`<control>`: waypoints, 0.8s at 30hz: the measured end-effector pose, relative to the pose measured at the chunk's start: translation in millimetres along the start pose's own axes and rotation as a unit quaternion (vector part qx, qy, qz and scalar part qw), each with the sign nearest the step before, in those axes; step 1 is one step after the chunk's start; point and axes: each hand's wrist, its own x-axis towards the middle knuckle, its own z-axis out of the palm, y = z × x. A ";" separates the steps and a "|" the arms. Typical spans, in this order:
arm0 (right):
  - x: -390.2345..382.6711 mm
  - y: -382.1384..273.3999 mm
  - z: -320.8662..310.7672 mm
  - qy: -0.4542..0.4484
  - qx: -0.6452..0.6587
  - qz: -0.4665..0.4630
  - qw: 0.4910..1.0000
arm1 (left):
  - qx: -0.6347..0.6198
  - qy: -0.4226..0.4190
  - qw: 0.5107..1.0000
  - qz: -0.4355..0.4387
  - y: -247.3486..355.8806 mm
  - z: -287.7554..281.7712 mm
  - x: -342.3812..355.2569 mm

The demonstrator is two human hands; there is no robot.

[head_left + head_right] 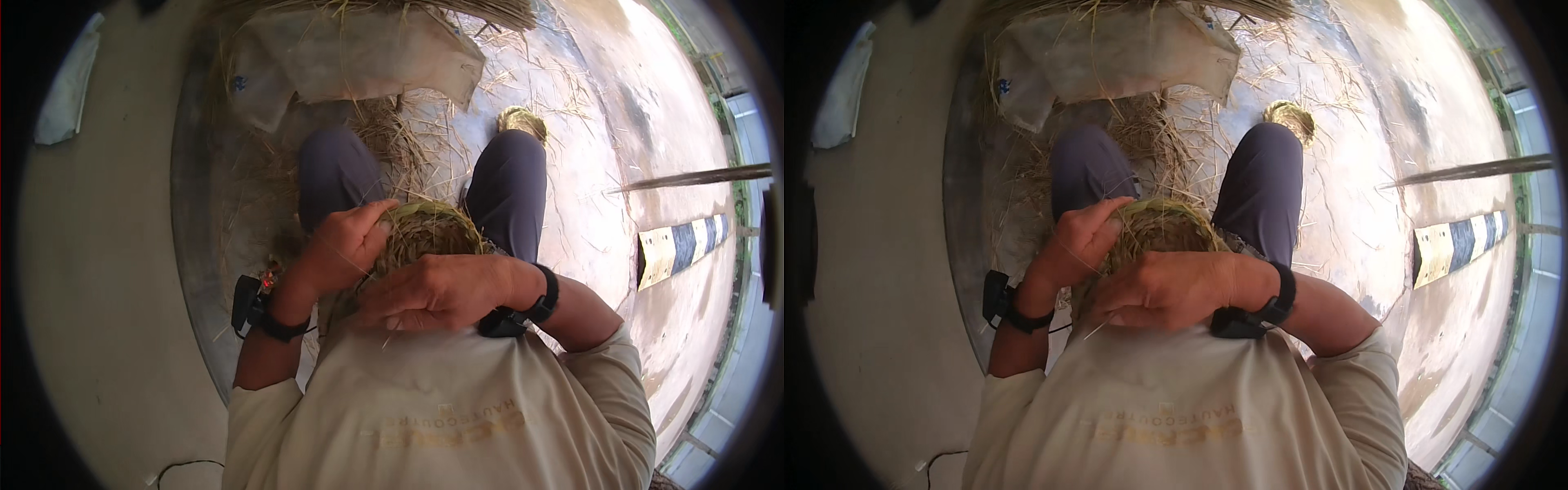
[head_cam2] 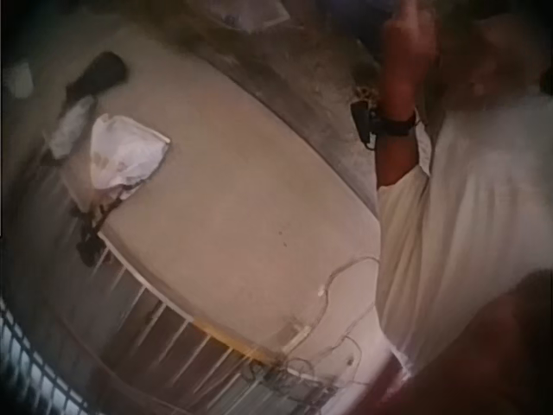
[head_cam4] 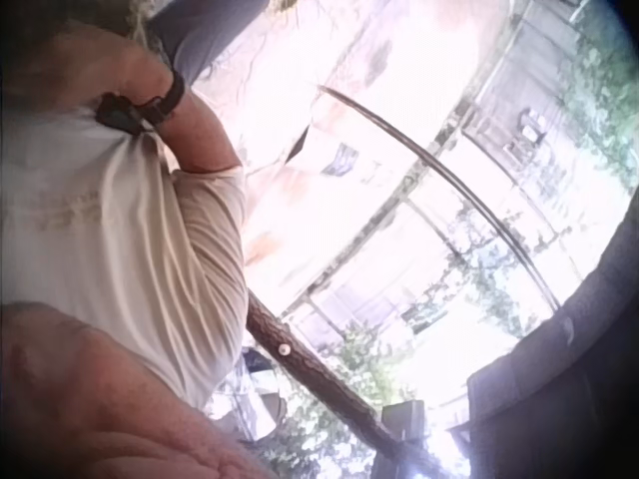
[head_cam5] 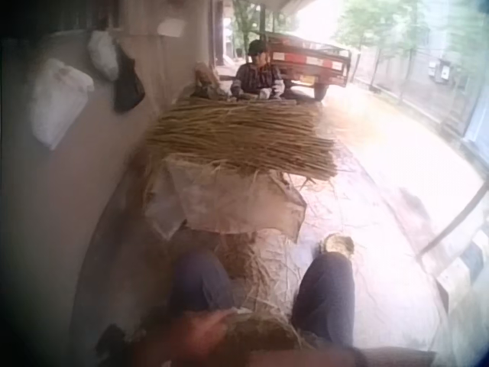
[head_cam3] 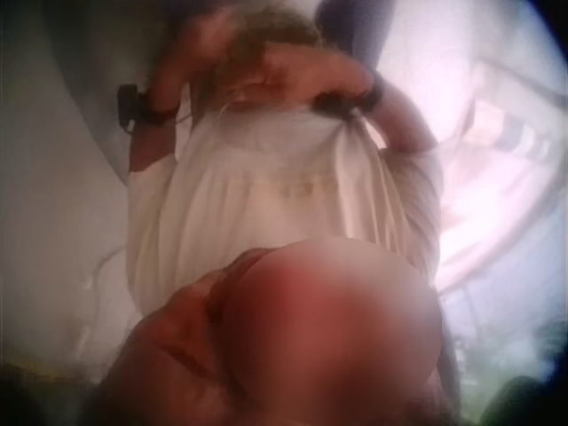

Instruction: Weaving a straw mat or base by hand using a needle and thread.

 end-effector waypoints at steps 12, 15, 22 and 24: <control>-153.6 -31.2 -51.3 0.444 -0.137 0.225 0.856 | 0.088 0.117 0.978 -0.145 -28.7 -23.6 -5.2; -275.4 -36.2 -68.6 0.610 -0.135 0.324 0.710 | 0.192 0.211 0.944 -0.165 -36.5 -64.9 -11.6; -394.4 -81.4 -39.4 0.778 -0.211 0.343 0.483 | 0.298 0.266 0.894 -0.203 -44.8 -114.7 -23.6; -395.2 -55.6 -37.6 0.783 -0.203 0.279 0.518 | 0.284 0.241 0.902 -0.218 -37.0 -101.1 -13.2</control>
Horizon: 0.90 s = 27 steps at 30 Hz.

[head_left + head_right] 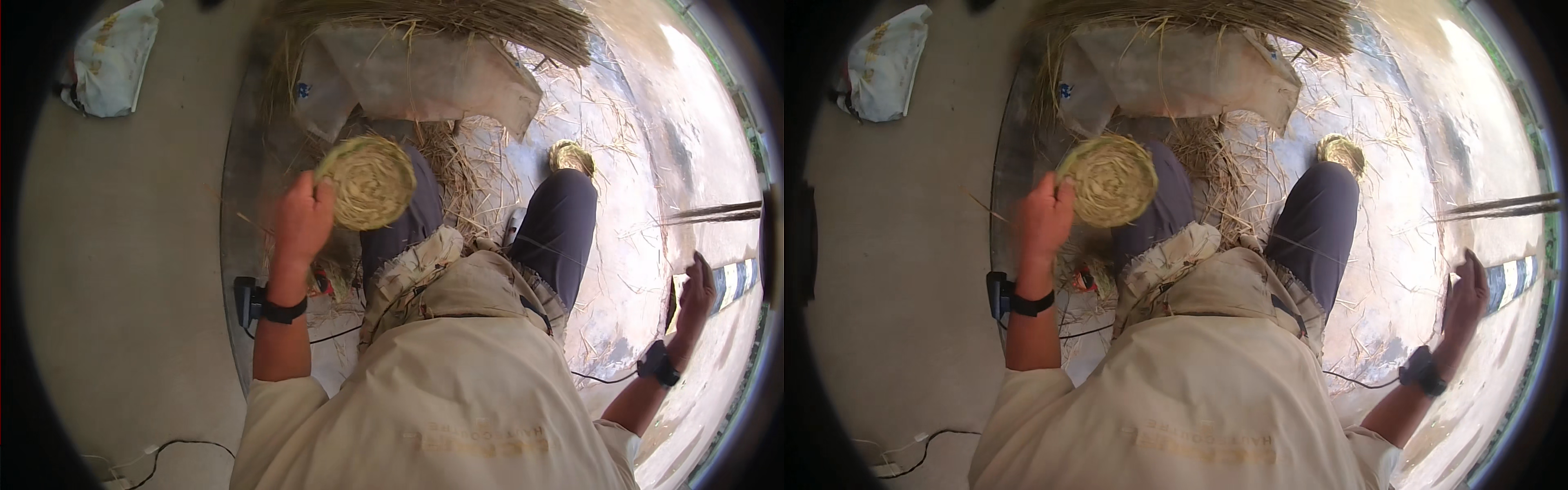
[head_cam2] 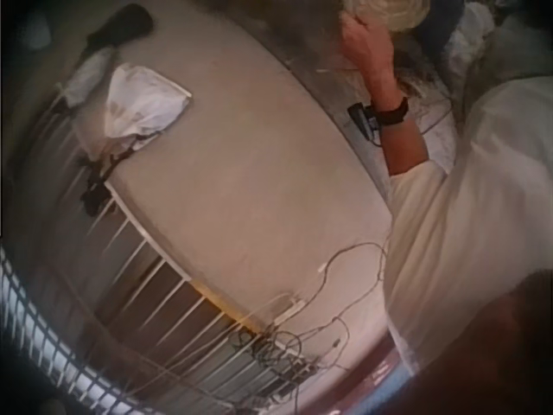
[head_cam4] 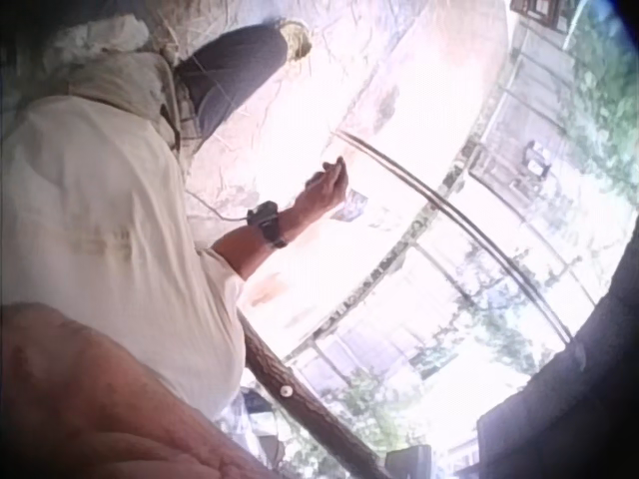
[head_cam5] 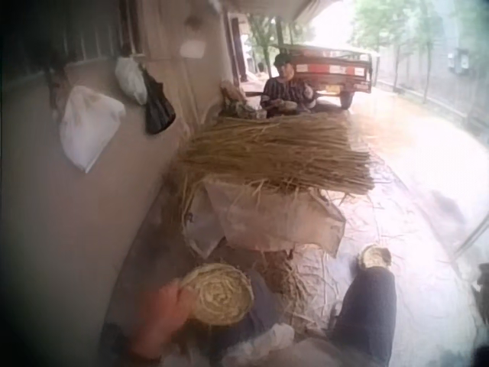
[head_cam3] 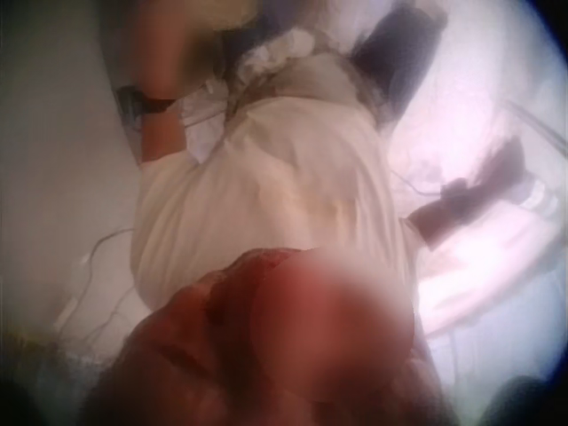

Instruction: Weaving a straw mat or base by hand using a needle and thread.

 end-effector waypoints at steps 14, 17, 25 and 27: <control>-172.1 -175.0 275.1 -0.467 0.007 -0.284 0.837 | -0.157 -0.099 0.972 0.146 88.5 39.3 -49.3; -172.0 -173.3 274.8 -0.474 0.001 -0.277 0.836 | -0.172 -0.104 0.967 0.156 90.5 42.7 -51.3; -176.5 -175.8 274.7 -0.459 -0.018 -0.296 0.837 | -0.125 -0.063 0.973 0.183 102.5 51.2 -60.4; -180.8 -174.5 278.7 -0.446 -0.026 -0.297 0.844 | -0.122 -0.045 0.975 0.183 111.5 52.1 -67.2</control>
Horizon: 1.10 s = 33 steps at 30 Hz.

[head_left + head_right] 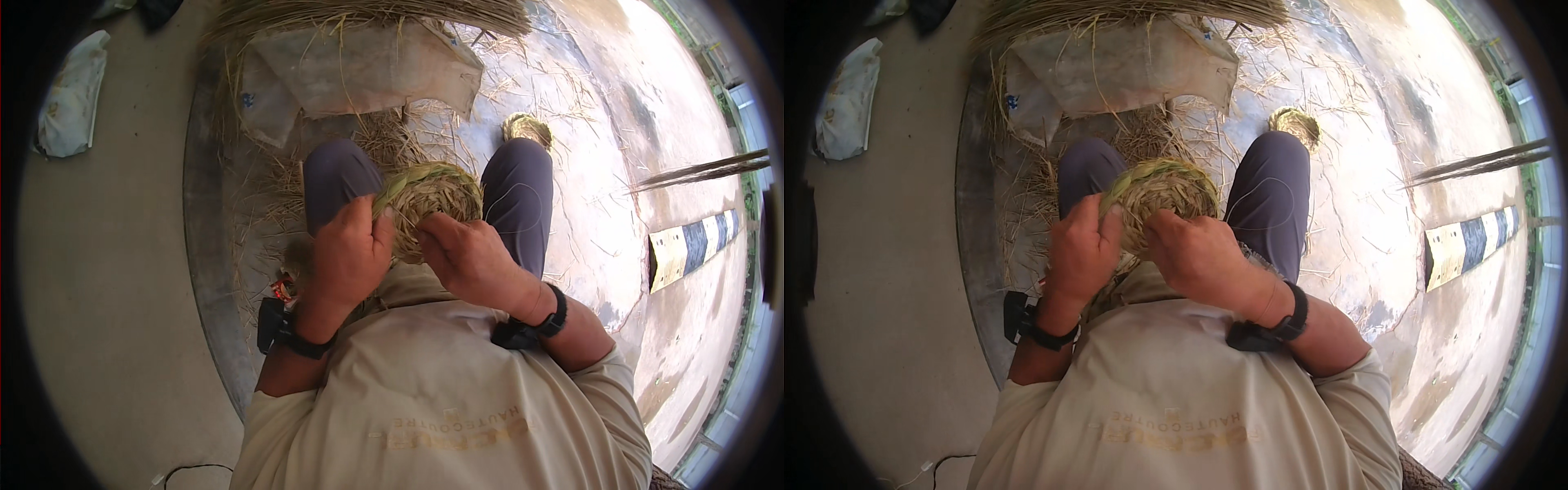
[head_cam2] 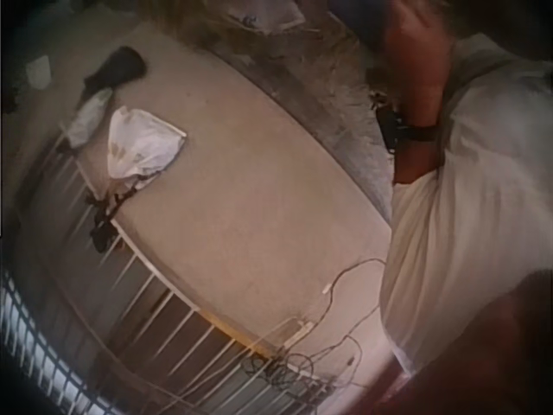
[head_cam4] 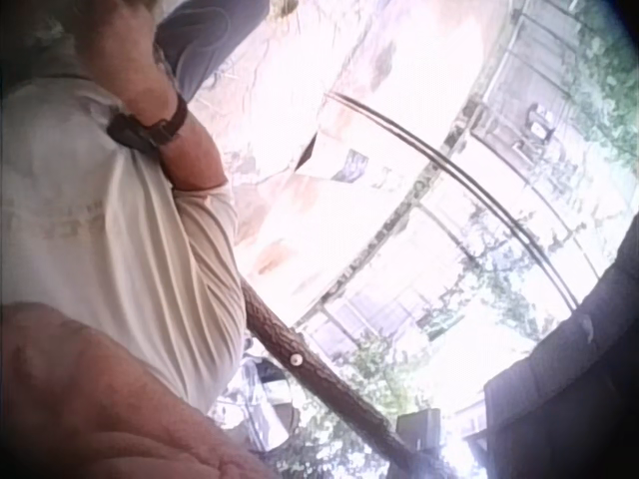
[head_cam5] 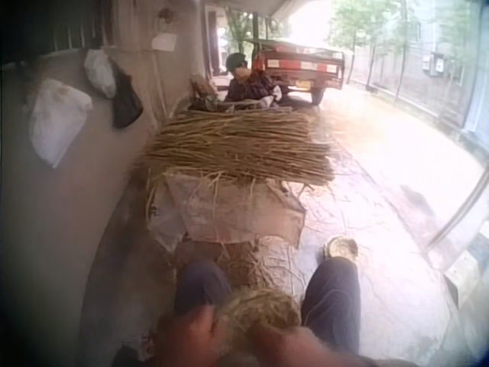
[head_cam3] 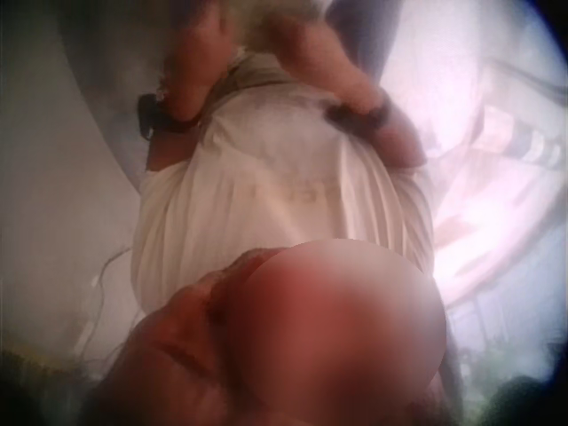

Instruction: Weaving a straw mat or base by hand using a needle and thread.

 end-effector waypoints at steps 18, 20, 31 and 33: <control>10.5 -15.9 -32.5 -0.082 -0.082 -0.032 0.993 | 0.040 -0.082 0.992 0.088 -5.4 -6.2 -7.6; 23.5 -8.7 -37.7 -0.010 -0.104 -0.061 0.993 | 0.050 -0.087 0.984 0.147 -7.5 -3.1 -6.4; 86.7 20.6 -31.7 0.084 0.075 0.056 0.992 | 0.034 -0.106 0.972 0.209 -0.6 -4.0 -6.5; 71.2 19.7 -27.8 0.011 0.089 -0.006 0.996 | 0.041 -0.097 0.974 0.201 -5.7 -1.0 -6.6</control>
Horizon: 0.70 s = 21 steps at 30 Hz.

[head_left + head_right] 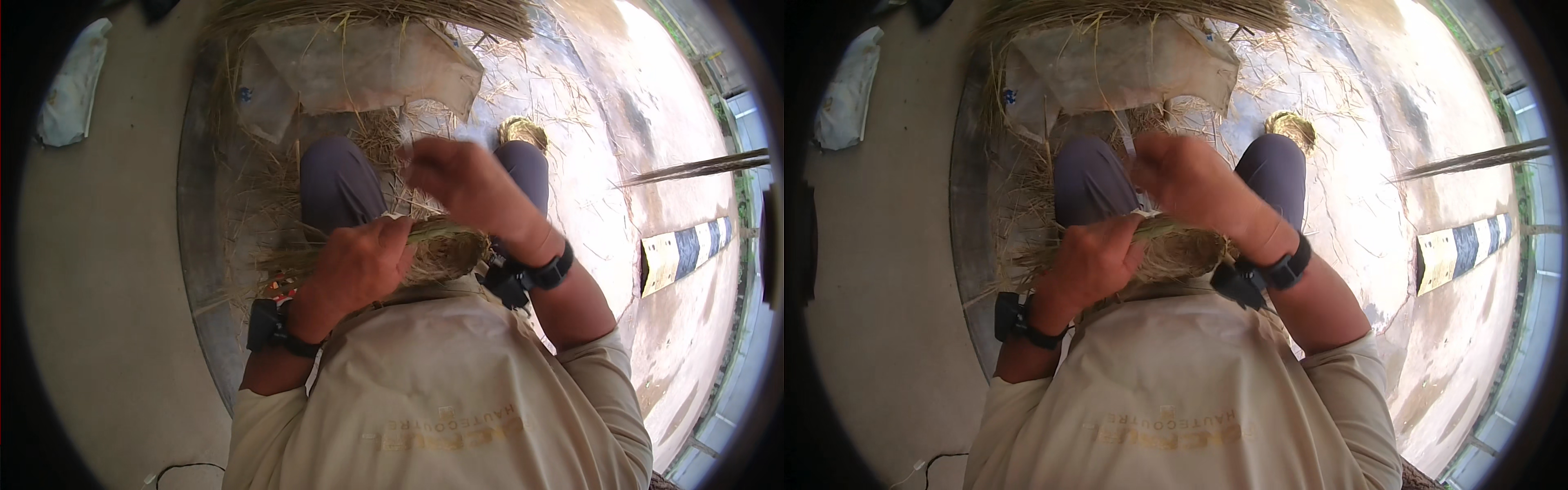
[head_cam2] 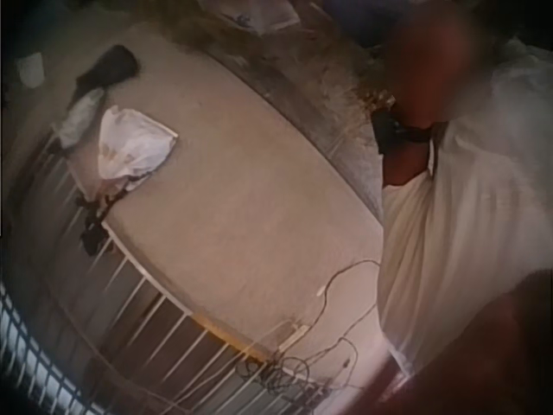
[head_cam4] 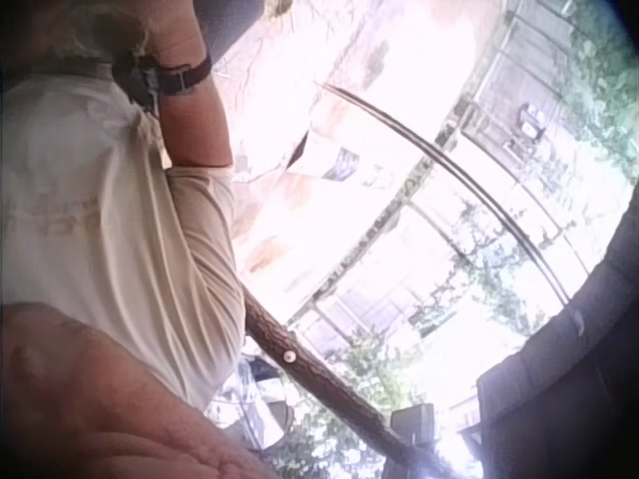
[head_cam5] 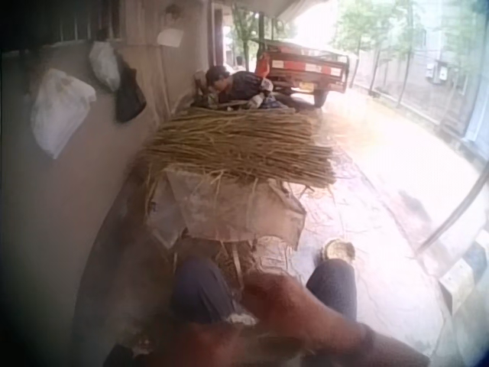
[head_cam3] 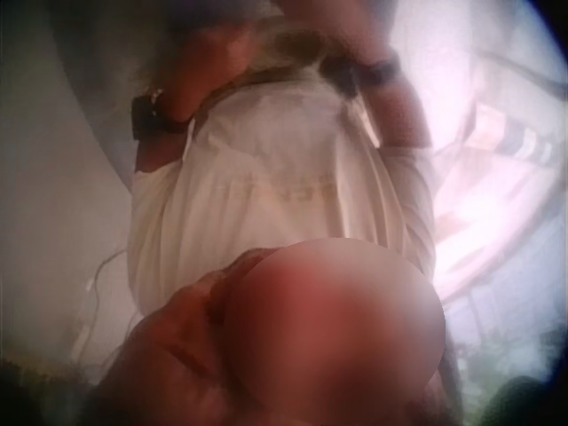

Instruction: Weaving a straw mat or base by hand using a needle and thread.

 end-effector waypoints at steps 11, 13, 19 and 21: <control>-89.1 -46.8 -126.0 0.101 0.024 0.049 0.993 | 0.071 -0.007 0.987 -0.143 -72.1 -80.4 -26.5; -103.3 -27.0 -140.1 0.078 -0.254 0.037 0.963 | 0.111 -0.015 0.976 -0.186 -81.4 -104.8 -35.6; -241.5 126.1 -316.7 0.285 -0.464 0.168 0.822 | 0.177 -0.027 0.958 -0.226 -101.2 -143.1 -53.7; -290.3 156.4 -381.7 0.358 -0.593 0.302 0.655 | 0.165 -0.015 0.964 -0.207 -107.2 -141.5 -57.7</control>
